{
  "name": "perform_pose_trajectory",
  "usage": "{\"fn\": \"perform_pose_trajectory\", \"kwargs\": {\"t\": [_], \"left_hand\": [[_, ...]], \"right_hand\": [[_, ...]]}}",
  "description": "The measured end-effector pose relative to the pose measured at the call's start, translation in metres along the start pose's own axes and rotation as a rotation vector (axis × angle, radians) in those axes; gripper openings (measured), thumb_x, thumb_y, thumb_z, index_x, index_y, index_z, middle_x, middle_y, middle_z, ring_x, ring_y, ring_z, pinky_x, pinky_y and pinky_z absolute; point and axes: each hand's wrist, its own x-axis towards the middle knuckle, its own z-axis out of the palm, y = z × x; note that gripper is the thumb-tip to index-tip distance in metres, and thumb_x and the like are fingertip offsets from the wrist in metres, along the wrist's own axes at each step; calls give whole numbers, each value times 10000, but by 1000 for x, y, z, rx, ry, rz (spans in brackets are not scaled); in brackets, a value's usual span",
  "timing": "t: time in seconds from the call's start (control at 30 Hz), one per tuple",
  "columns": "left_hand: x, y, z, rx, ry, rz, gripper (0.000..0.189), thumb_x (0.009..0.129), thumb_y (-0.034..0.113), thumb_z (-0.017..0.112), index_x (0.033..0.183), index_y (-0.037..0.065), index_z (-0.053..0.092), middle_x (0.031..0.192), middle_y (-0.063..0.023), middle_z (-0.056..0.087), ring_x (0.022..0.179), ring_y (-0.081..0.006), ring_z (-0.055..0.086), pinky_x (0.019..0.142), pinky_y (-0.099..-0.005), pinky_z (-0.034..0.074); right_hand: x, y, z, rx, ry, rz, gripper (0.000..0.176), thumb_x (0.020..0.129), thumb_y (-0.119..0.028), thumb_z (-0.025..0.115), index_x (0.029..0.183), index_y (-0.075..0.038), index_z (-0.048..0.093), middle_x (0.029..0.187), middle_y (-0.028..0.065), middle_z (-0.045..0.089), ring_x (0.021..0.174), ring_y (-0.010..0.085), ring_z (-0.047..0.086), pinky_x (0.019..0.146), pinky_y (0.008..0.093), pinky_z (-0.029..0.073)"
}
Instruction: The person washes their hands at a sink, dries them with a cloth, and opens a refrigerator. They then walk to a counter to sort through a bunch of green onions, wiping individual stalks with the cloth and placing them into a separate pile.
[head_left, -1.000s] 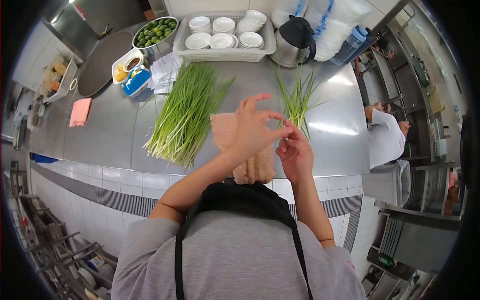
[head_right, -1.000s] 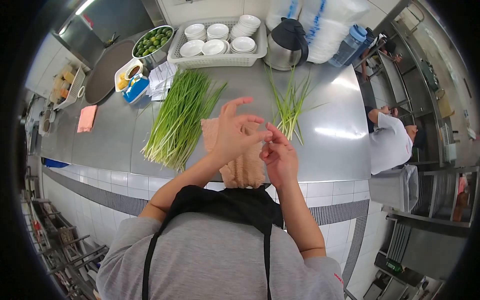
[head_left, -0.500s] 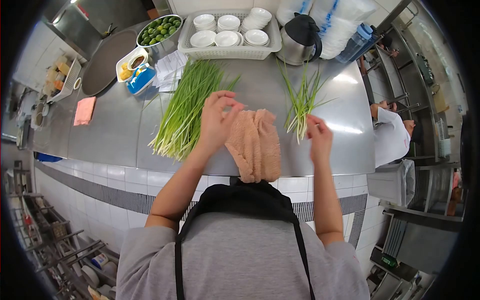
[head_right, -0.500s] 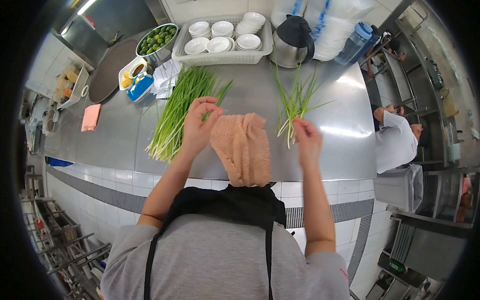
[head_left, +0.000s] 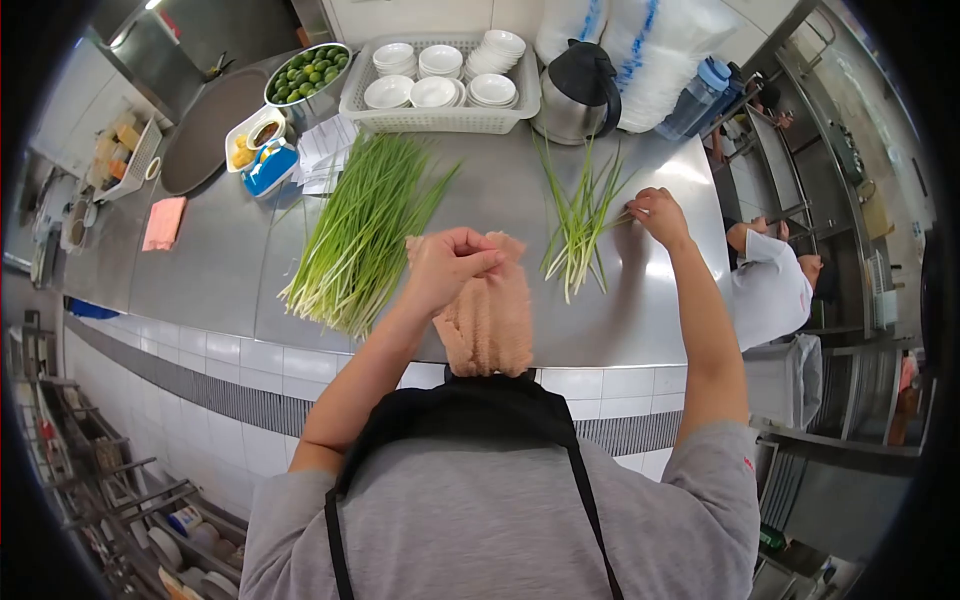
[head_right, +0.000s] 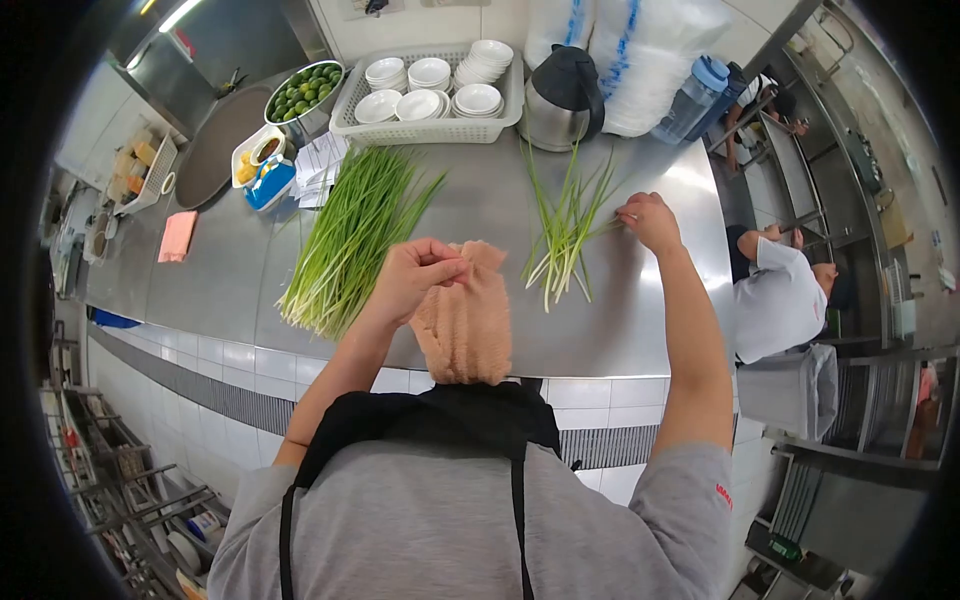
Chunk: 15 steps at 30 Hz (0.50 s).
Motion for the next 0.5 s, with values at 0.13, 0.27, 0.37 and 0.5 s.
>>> {"fn": "perform_pose_trajectory", "kwargs": {"t": [0.13, 0.27, 0.37, 0.5], "left_hand": [[29, 2, 32, 111, 156, 26, 139, 771, 75, 623, 840, -45, 617, 729, -55, 620, 663, -90, 575, 606, -208, 462], [82, -17, 78, 378, 167, 174, 150, 711, 139, 671, 773, 4, 648, 703, -78, 631, 622, -110, 580, 568, -236, 447], [118, -32, 123, 516, 95, 337, 122, 724, 101, 643, 788, -3, 641, 705, -88, 620, 618, -134, 581, 583, -263, 448], [151, -56, 165, 706, 95, 445, 122, 688, 91, 650, 761, -5, 630, 729, -116, 608, 608, -194, 570, 591, -284, 451]], "right_hand": [[17, 16, 2, -184, -110, -401, 38, 689, -130, 590, 701, -107, 618, 759, 23, 555, 777, 223, 515, 690, 329, 455], [18, 27, 10, -102, -31, -482, 31, 672, -123, 588, 665, -98, 570, 715, 21, 530, 751, 223, 512, 671, 331, 447], [17, 21, -1, 27, 21, -463, 31, 657, -118, 599, 659, -110, 569, 716, 15, 537, 739, 215, 510, 671, 338, 435], [7, 6, -29, 172, 75, -458, 67, 626, -109, 633, 653, -120, 573, 715, 1, 550, 737, 208, 511, 656, 338, 412]]}}
